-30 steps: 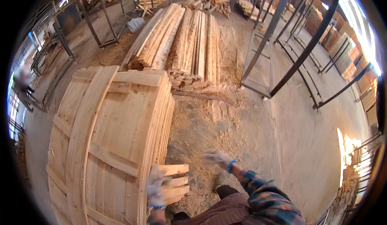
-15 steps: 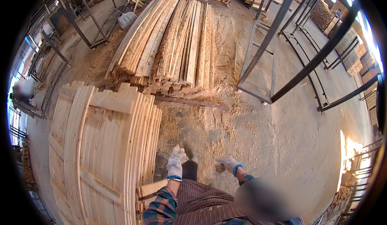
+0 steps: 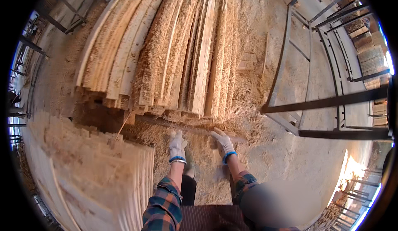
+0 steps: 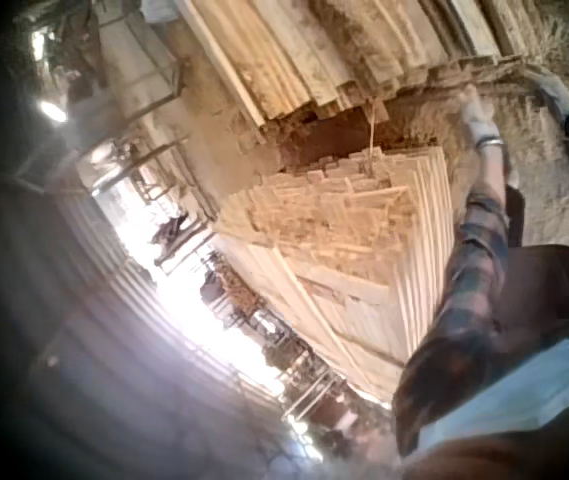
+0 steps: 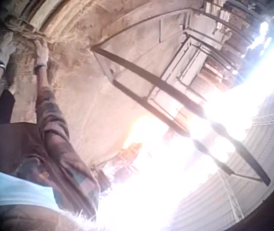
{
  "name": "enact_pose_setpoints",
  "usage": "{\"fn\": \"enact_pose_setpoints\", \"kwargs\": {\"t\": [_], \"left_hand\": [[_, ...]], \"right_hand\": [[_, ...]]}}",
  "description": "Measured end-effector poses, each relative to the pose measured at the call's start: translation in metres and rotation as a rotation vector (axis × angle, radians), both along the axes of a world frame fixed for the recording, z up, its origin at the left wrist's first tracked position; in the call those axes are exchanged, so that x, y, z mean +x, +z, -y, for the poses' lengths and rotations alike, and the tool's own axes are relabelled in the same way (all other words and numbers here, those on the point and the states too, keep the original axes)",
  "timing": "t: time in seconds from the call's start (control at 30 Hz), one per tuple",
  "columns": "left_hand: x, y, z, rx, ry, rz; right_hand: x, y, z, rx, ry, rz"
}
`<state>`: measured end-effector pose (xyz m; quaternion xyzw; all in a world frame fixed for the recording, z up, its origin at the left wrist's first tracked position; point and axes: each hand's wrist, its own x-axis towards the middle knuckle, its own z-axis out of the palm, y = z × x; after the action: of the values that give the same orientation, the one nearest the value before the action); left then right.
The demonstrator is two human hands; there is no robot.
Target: The person picks up wooden planks from a pile and stacks them onto a wooden pallet. The person handles the planks one by one, placing them in a neat stack on the pallet.
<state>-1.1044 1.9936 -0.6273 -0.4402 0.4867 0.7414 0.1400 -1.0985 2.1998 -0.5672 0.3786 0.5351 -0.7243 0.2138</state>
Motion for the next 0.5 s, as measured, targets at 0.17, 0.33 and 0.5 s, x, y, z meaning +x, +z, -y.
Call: {"fn": "enact_pose_setpoints", "kwargs": {"t": [0.17, 0.33, 0.5], "left_hand": [[-0.117, -0.046, -0.057, 0.08, 0.135, -0.1], [-0.153, -0.063, -0.071, -0.134, 0.331, 0.235], [-0.16, -0.063, -0.086, -0.2, 0.419, 0.139]], "right_hand": [[-0.119, -0.107, -0.011, 0.483, 0.248, -0.077], [-0.154, -0.111, 0.01, 0.66, 0.496, -0.052], [-0.155, -0.11, 0.007, 0.574, 0.657, -0.004]]}}
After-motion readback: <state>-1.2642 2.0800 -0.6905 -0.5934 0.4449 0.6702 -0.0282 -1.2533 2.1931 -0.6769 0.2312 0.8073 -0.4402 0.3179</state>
